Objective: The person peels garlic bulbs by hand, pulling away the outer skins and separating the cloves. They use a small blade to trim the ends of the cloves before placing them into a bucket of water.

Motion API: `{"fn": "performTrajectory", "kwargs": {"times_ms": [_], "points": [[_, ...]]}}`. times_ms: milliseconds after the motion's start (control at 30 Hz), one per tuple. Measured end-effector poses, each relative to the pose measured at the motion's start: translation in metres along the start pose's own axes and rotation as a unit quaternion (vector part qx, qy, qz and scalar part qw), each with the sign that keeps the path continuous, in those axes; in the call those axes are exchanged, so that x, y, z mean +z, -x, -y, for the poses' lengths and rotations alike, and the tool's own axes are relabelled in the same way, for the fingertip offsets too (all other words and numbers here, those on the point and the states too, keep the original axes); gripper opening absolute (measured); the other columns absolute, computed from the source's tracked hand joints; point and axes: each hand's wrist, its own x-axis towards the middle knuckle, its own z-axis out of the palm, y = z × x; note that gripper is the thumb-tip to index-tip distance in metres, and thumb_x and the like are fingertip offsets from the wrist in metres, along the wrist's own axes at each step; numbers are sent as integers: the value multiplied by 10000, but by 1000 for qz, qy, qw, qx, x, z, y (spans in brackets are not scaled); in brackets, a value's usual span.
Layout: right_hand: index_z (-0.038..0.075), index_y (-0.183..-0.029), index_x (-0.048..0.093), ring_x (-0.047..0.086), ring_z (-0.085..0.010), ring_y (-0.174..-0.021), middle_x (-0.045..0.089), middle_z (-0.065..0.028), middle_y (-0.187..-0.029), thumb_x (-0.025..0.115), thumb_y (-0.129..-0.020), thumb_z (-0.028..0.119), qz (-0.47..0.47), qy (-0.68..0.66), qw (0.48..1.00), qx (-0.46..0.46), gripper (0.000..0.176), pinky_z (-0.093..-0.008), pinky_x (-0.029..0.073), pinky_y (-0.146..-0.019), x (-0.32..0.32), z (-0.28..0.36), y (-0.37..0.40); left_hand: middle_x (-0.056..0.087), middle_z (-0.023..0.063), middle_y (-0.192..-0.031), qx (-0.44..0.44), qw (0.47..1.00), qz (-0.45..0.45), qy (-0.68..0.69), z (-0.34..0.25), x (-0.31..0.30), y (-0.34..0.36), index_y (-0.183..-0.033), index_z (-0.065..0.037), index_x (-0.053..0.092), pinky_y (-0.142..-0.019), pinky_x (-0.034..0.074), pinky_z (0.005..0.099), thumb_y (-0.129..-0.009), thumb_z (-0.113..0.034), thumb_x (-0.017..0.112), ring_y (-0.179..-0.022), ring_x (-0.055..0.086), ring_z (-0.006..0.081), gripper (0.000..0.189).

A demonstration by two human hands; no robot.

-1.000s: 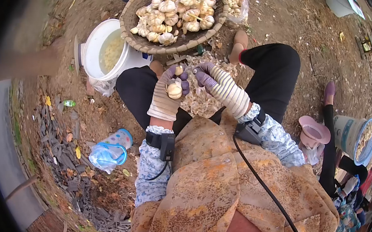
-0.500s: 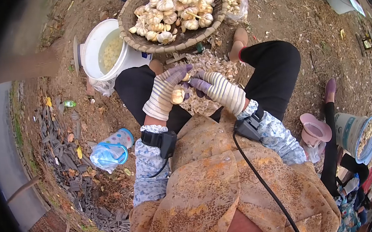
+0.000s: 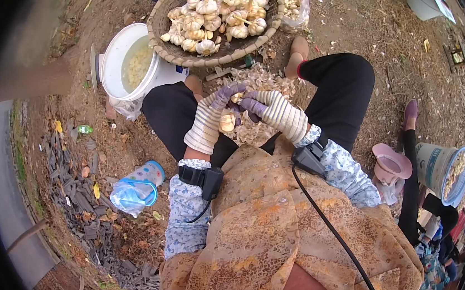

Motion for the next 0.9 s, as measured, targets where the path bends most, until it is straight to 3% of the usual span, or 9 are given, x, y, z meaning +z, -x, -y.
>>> {"fn": "performTrajectory", "kwargs": {"times_ms": [100, 167, 233, 300, 400, 567, 667, 833, 900], "points": [[10, -1017, 688, 512, -85, -592, 584, -16, -662, 563, -980, 272, -11, 17, 999, -29, 292, -262, 418, -553, 1, -3, 0, 689, 62, -946, 8, 997, 62, -55, 2, -6, 2, -1195, -20, 621, -550, 497, 202, -929, -308, 646, -651, 614, 90, 392], [6, -1036, 677, 481, -58, -615, 562, 21, -682, 563, -987, 276, 38, -18, 999, 12, 297, -226, 380, -562, -1, 3, 2, 679, 47, -898, 17, 997, 40, -58, 2, -9, 4, -1173, -7, 620, -554, 505, 214, -937, -317, 633, -626, 612, 99, 390], [18, -1023, 682, 475, -52, -612, 554, 27, -673, 562, -986, 292, 66, -39, 997, 23, 302, -217, 367, -554, -5, 14, 8, 667, 38, -852, -14, 989, 78, 122, 8, -28, -3, -1146, 4, 623, -558, 517, 230, -929, -313, 647, -613, 619, 107, 385], [29, -1011, 686, 468, -46, -608, 547, 34, -665, 561, -985, 309, 93, -59, 993, 32, 308, -207, 354, -547, -10, 16, 9, 662, 37, -832, -15, 982, 88, 165, 6, -29, -5, -1113, 14, 631, -563, 527, 240, -922, -276, 662, -621, 631, 114, 348], [22, -1024, 679, 476, -51, -604, 559, 26, -670, 556, -984, 314, 60, -48, 996, 52, 320, -214, 376, -555, -12, 4, 4, 657, 37, -849, 15, 997, -25, -67, 0, -23, 0, -1104, 22, 642, -585, 505, 226, -922, -199, 659, -649, 616, 102, 288], [-11, -1060, 654, 584, -177, -621, 613, -93, -683, 576, -966, 282, 0, 131, 991, -15, 317, -319, 465, -574, -10, -5, -9, 634, 18, -855, 27, 974, -19, -224, -2, -19, -2, -1168, 12, 637, -614, 494, 225, -892, -122, 667, -727, 570, 69, 308], [31, -1079, 657, 618, -277, -656, 641, -148, -737, 584, -957, 296, 11, 178, 983, -45, 301, -363, 490, -623, -5, -18, -12, 599, 3, -858, 89, 916, 30, -391, -4, -18, -3, -1206, -23, 642, -649, 455, 220, -854, -103, 672, -717, 510, 63, 362], [10, -1104, 634, 579, -192, -640, 623, -110, -731, 581, -968, 295, 28, 216, 974, -68, 320, -327, 472, -612, -2, -15, -8, 605, 3, -833, 136, 862, 75, -482, -5, -22, -5, -1261, -44, 620, -599, 454, 216, -857, -93, 658, -676, 524, 56, 408], [16, -1106, 636, 581, -201, -639, 619, -116, -725, 585, -965, 299, 33, 226, 971, -67, 320, -334, 470, -611, -3, -16, -9, 600, -11, -797, 71, 868, 99, -482, -13, -21, -3, -1268, -51, 617, -544, 440, 212, -863, -84, 648, -621, 507, 44, 408]]}}
